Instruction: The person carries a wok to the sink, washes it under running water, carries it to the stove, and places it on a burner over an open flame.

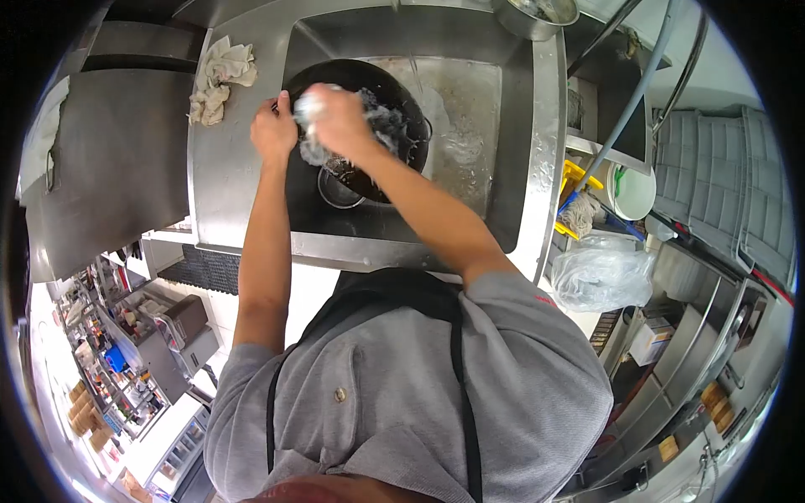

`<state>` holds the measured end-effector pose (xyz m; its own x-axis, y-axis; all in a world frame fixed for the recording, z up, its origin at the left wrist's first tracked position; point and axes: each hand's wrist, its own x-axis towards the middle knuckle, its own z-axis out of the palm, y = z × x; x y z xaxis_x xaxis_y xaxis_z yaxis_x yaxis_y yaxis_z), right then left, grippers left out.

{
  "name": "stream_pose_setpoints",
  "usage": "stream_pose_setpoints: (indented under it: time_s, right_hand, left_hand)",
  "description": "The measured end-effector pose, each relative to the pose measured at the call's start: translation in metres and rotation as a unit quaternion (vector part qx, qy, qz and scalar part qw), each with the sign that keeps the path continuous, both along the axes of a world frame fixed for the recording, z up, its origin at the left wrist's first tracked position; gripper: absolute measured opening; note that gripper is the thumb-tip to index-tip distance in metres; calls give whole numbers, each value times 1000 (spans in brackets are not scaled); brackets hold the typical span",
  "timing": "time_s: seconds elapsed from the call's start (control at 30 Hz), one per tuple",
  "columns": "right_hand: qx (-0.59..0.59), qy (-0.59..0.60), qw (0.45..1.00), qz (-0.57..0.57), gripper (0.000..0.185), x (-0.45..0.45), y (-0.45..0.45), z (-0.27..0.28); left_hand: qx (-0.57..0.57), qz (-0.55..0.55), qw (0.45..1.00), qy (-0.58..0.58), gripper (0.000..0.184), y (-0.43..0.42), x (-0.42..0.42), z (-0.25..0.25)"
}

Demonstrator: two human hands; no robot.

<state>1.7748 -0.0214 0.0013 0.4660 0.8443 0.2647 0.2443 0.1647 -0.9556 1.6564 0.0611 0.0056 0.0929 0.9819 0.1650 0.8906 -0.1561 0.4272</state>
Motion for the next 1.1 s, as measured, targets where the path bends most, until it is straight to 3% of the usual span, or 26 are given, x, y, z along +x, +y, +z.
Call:
stream_pose_setpoints:
  time_s: [0.07, 0.13, 0.2, 0.27, 0.37, 0.5, 0.53, 0.57, 0.6, 0.63, 0.7, 0.77, 0.87, 0.97, 1.03, 1.07, 1.1]
  right_hand:
    - [53, -44, 998, 16, 21, -18, 23, 10]
    - [48, -71, 996, 17, 15, -25, 45, 12]
    - [58, -86, 995, -1, 11, -18, 61, 16]
    - [5, -180, 984, 0, 13, -8, 75, 14]
    - [-72, -235, 969, -41, 19, 25, 88, -4]
    - [-20, -315, 947, -68, 17, 84, 93, -79]
    - [17, -325, 942, -76, 24, 97, 83, -96]
    - [-6, -301, 951, -68, 29, 110, 68, -101]
    - [-35, -163, 986, -10, 36, 126, 65, -138]
    - [-41, -247, 967, -36, 37, 134, 45, -140]
    - [-208, -11, 978, -15, 40, 114, 4, -142]
    - [-51, -100, 985, -131, 44, 51, -37, -139]
    - [22, -238, 970, 34, 37, -5, -68, -56]
    - [43, -238, 970, -25, 36, -9, -13, -51]
    - [-14, -257, 964, -64, 35, 16, 42, -70]
    - [-100, -297, 949, -24, 34, 41, 65, -78]
    - [-167, -153, 974, -6, 34, 63, 88, -108]
  left_hand:
    - [14, -26, 999, -18, 39, 1, -4, -8]
    - [19, -174, 984, -25, 35, 10, -21, -22]
    - [59, -188, 980, -19, 31, 13, -16, -27]
    - [142, -188, 972, 1, 23, 11, -19, -31]
    - [98, -187, 977, -34, 24, -9, -16, -6]
    - [61, -143, 982, -111, 30, -11, -29, -13]
    - [59, -143, 982, -107, 30, -10, -34, -18]
    - [34, -117, 986, -115, 31, -7, -39, -24]
    - [10, -90, 988, -122, 32, -5, -42, -27]
    - [10, -90, 989, -119, 32, -4, -44, -27]
    - [0, -84, 990, -112, 35, -2, -44, -26]
    - [-4, -62, 991, -117, 36, 4, -41, -33]
    - [1, -35, 994, -102, 37, 8, -35, -35]
    - [9, -45, 995, -86, 38, 2, -31, -28]
    - [12, -56, 995, -86, 38, -1, -32, -22]
    - [18, -59, 994, -91, 37, -3, -34, -22]
    - [28, -60, 993, -100, 36, -4, -34, -22]
